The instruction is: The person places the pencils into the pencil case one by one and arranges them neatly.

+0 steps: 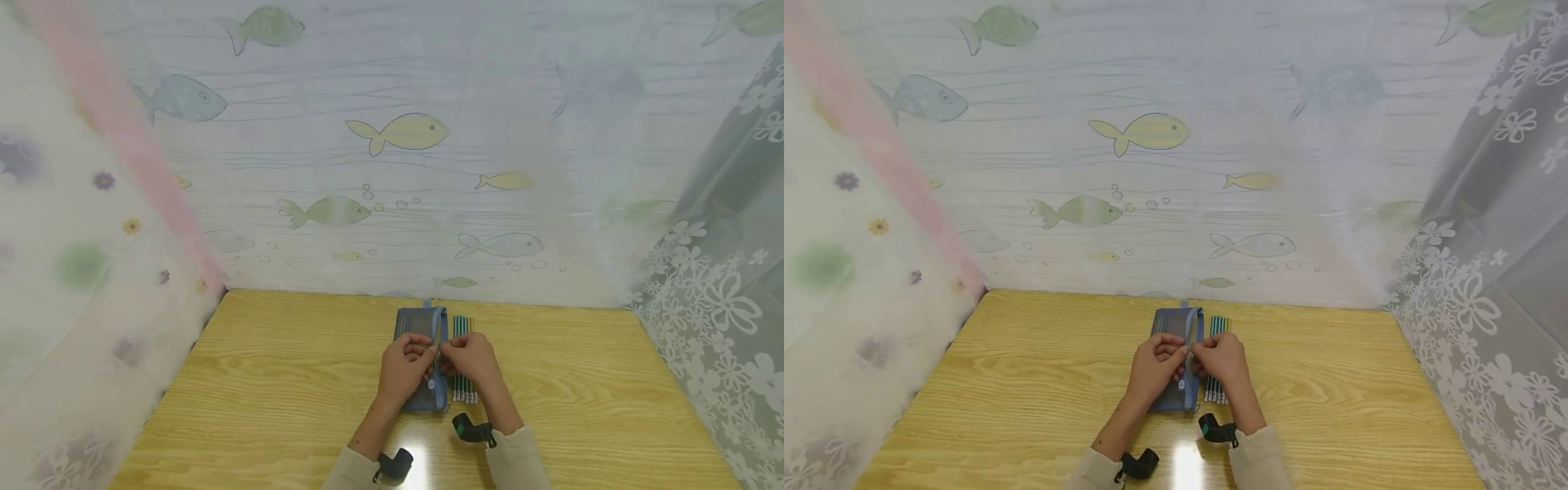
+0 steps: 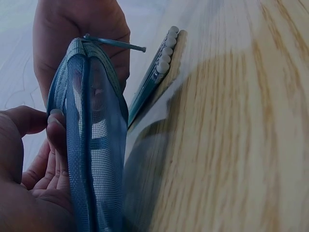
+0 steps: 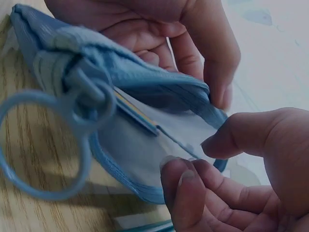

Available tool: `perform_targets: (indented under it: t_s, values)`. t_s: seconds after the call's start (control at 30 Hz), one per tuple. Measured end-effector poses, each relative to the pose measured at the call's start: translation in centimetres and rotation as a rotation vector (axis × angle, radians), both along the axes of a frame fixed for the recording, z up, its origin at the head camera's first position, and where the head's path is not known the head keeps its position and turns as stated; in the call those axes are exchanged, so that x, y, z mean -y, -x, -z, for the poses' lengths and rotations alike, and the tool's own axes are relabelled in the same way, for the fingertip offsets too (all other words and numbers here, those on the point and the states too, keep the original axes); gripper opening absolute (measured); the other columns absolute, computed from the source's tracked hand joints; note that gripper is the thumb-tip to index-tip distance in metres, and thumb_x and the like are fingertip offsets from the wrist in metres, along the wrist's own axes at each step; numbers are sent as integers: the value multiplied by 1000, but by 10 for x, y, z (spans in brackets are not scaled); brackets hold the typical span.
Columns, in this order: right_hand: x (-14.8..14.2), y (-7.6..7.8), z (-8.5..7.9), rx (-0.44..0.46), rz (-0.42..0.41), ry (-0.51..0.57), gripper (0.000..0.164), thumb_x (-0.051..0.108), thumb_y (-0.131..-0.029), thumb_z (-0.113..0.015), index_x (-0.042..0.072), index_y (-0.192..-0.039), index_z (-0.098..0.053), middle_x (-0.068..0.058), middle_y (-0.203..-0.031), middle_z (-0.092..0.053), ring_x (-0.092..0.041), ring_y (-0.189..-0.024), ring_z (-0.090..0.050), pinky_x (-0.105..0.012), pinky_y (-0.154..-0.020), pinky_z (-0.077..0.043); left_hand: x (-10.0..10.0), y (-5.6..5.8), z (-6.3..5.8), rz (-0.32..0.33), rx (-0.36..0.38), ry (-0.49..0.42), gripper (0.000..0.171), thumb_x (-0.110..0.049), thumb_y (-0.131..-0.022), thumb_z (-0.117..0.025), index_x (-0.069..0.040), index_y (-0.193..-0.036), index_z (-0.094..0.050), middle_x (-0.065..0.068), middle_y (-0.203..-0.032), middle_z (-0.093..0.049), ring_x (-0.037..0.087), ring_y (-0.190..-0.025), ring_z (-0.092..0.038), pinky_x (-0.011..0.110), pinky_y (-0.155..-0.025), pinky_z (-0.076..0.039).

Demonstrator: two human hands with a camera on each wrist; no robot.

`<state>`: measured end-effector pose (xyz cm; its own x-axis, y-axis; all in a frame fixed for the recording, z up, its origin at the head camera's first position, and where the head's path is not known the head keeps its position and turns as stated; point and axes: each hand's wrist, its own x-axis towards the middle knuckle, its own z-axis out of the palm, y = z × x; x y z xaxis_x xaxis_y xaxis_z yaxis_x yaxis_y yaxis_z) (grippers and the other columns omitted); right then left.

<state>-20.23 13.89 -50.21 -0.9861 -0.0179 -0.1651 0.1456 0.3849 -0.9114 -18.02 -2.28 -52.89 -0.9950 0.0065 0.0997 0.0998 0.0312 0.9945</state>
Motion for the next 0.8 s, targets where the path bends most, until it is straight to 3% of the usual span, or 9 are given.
perform_targets:
  t_s: [0.4,0.63,0.8]
  values:
    - [-19,4,2,-46,48,-154,17,14,-93,-70,-1,-94,-77,-8,-78,-74,-19,-62,-70,-32,-58,-58,2,2,1,3,12,22,18,-11,-97,-78,-2,-111,-73,9,-82,-74,11,-58,-66,25,-52,-57]
    - [-31,6,5,-62,71,-228,14,15,-92,-70,2,-92,-74,-6,-75,-71,-16,-60,-66,-30,-56,-52,2,1,0,7,8,19,19,-12,-97,-78,-2,-111,-72,10,-83,-74,10,-58,-66,25,-52,-57]
    - [-37,5,5,-74,89,-289,21,18,-92,-71,-2,-94,-76,-8,-75,-72,-18,-64,-66,-33,-57,-52,3,0,0,9,8,11,20,-12,-96,-78,0,-112,-72,12,-85,-74,12,-59,-66,26,-52,-58]
